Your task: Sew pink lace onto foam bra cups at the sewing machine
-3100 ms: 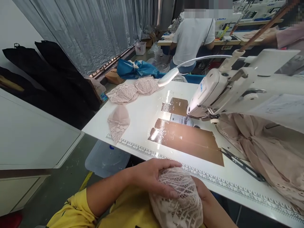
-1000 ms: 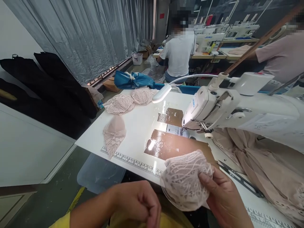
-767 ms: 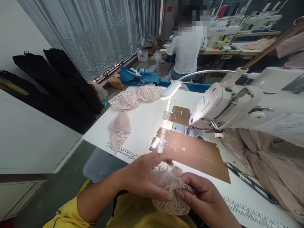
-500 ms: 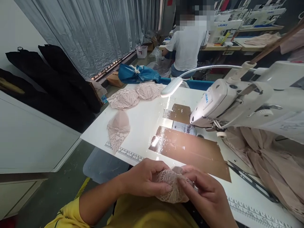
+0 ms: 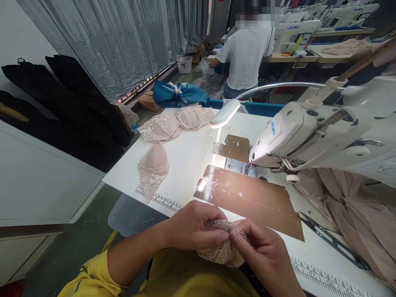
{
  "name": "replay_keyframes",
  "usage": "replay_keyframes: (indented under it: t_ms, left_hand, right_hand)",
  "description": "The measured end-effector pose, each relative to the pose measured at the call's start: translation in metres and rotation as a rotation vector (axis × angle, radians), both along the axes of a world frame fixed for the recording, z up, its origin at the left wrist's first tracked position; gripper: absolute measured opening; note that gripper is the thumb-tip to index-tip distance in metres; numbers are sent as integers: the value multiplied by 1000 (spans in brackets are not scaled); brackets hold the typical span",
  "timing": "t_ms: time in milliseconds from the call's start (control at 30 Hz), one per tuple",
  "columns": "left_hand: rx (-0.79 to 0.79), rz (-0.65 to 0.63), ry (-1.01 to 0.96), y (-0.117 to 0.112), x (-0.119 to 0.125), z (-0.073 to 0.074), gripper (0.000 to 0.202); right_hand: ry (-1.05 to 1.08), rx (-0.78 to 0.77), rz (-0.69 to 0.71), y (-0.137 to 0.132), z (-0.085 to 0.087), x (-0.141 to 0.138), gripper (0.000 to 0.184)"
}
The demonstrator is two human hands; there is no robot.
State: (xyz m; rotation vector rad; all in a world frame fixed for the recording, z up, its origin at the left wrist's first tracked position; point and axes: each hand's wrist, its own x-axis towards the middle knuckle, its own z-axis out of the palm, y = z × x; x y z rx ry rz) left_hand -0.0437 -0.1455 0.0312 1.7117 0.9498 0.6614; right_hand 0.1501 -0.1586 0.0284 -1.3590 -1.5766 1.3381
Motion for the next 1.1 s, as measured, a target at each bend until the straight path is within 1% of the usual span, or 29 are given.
replay_keyframes:
  t_ms: [133,200,300,400,467,567,633,733,800,900,967,1000,1033,1067,1100]
  left_hand:
    - [-51,5,-78,2,4,-4,27]
    - [-72,10,-107,2,5,-5,29]
    - [-81,20,-103,4,8,-6,31]
    - [-79,2,-92,7,11,-6,32]
    - [-103,-23,-106,9,12,-5,34]
    - [-188,-66,-192,13,11,-4,31]
    - [-223,-67,-243,16,11,-3,28]
    - [-246,-13,-287,21,13,-4,29]
    - [-316,14,-352,24,18,-8,29]
    - [-545,55,-495,28,27,-16,33]
    - [-700,134,-572,31,28,-18,38]
    - [-739,193,-598,34,26,-17,41]
    - [-740,259,-612,38,21,-14,42]
    - [-705,327,-614,42,13,-8,42]
    - [-633,396,-599,47,5,-1,41]
  right_hand:
    - [7,-71,18,3,-5,6,36]
    - [36,-98,18,6,-6,11,33]
    - [77,-81,-10,13,-4,15,33]
    - [4,-53,93,18,2,16,30]
    - [-29,-51,155,20,6,16,33]
    - [48,-126,125,22,9,16,35]
    - [116,-204,88,22,11,17,36]
    - [208,-283,51,24,12,17,36]
    - [258,-320,29,26,12,16,37]
    - [301,-378,4,33,8,14,38]
    - [304,-367,-15,38,6,15,37]
    - [297,-337,-37,41,5,17,36]
    - [285,-298,-73,44,5,21,35]
    - [266,-255,-119,46,5,26,34]
    - [241,-215,-171,48,5,32,35]
